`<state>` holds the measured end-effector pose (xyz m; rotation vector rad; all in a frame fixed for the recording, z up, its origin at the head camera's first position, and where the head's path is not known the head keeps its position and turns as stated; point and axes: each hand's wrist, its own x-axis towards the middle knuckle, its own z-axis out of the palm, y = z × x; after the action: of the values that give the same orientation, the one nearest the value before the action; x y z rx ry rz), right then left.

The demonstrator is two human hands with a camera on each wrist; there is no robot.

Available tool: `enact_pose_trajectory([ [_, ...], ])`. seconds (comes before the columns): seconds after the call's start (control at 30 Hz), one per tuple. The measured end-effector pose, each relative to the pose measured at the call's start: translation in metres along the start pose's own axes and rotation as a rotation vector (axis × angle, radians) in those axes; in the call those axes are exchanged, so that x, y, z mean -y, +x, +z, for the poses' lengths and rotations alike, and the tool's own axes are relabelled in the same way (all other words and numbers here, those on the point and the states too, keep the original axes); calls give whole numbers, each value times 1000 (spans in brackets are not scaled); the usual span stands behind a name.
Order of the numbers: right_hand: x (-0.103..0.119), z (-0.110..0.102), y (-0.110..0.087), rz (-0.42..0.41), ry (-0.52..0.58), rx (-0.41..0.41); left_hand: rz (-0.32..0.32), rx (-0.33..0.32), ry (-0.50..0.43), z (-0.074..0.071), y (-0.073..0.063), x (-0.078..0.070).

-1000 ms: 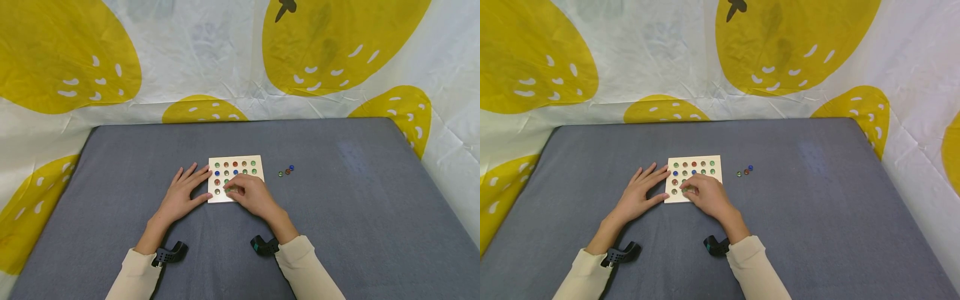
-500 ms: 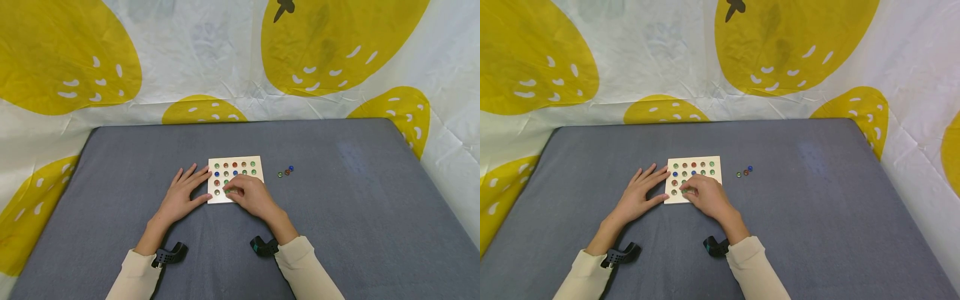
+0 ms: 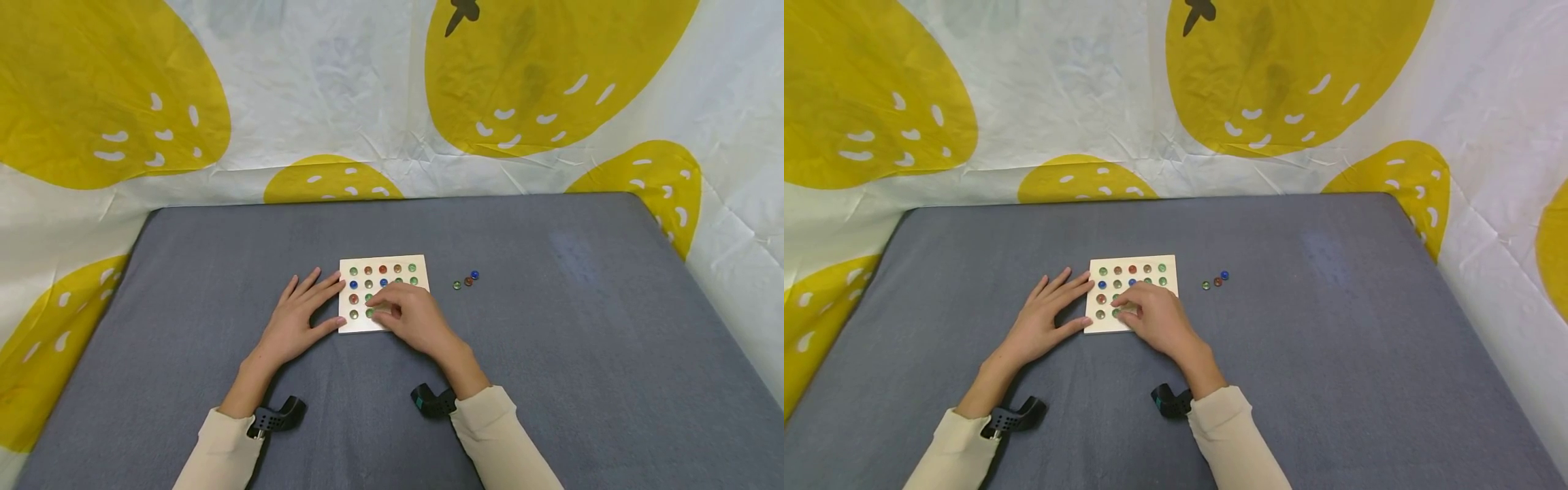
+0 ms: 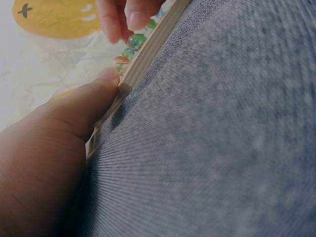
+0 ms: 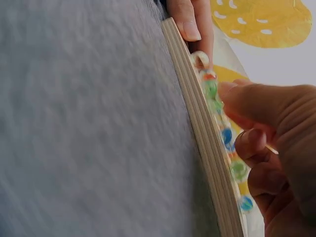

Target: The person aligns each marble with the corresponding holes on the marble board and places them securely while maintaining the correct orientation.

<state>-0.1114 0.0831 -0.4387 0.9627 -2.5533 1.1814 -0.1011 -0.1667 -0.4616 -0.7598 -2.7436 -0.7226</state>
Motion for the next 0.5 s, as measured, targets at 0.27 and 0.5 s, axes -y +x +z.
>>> enact_pose_trajectory([
  [0.27, -8, -16, 0, 10, 68, -82, -6, 9, 7, -1, 1, 0],
  [0.5, -16, -38, -5, 112, 127, -106, -14, 15, -6, -2, 0, -1],
])
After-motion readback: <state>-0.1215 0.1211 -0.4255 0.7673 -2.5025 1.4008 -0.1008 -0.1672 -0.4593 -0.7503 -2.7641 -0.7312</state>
